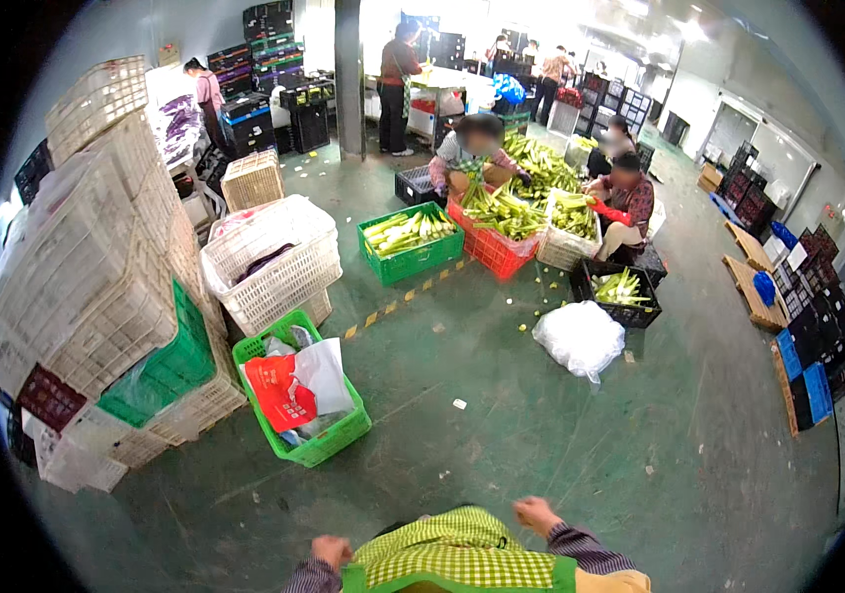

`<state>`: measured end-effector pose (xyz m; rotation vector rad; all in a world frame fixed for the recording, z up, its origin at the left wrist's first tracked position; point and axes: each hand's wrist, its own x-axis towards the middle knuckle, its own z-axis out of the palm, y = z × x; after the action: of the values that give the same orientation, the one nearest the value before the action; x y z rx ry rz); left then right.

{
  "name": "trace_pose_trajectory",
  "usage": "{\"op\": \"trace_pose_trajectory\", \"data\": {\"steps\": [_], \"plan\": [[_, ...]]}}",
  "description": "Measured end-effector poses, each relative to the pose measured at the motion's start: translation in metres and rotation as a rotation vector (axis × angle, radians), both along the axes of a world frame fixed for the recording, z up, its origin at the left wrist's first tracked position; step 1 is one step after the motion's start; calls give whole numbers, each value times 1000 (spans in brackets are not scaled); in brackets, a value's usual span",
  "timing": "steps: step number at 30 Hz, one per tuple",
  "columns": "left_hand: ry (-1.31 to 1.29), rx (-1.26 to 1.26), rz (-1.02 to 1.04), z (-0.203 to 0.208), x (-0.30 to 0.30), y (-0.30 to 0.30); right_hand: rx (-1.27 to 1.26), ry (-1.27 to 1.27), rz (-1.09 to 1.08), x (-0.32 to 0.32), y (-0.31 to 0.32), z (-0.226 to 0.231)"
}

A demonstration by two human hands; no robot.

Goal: The person prepares a crate, then applies adhesive labels to plastic-wrapped eggplants on a work table and places them into the crate.

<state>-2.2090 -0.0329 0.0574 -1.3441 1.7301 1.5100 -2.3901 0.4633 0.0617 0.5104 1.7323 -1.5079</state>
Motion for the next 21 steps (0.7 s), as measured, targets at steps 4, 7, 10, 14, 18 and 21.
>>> {"op": "trace_pose_trajectory", "data": {"steps": [4,7,10,14,18,21], "plan": [[313,-61,242,36,-182,-41,837,439,978,26,124,-74],[395,-62,211,22,-283,-75,859,15,706,-12,138,-55],[283,-228,271,24,-361,-86,800,-73,604,-97,109,-49],[108,-169,265,11,-405,-103,707,135,714,-275,40,-63],[143,-137,282,-23,-403,-128,606,930,929,-526,-79,-75],[123,-332,404,-34,-438,-147,-33,350,78,-706,-232,-4]]}}
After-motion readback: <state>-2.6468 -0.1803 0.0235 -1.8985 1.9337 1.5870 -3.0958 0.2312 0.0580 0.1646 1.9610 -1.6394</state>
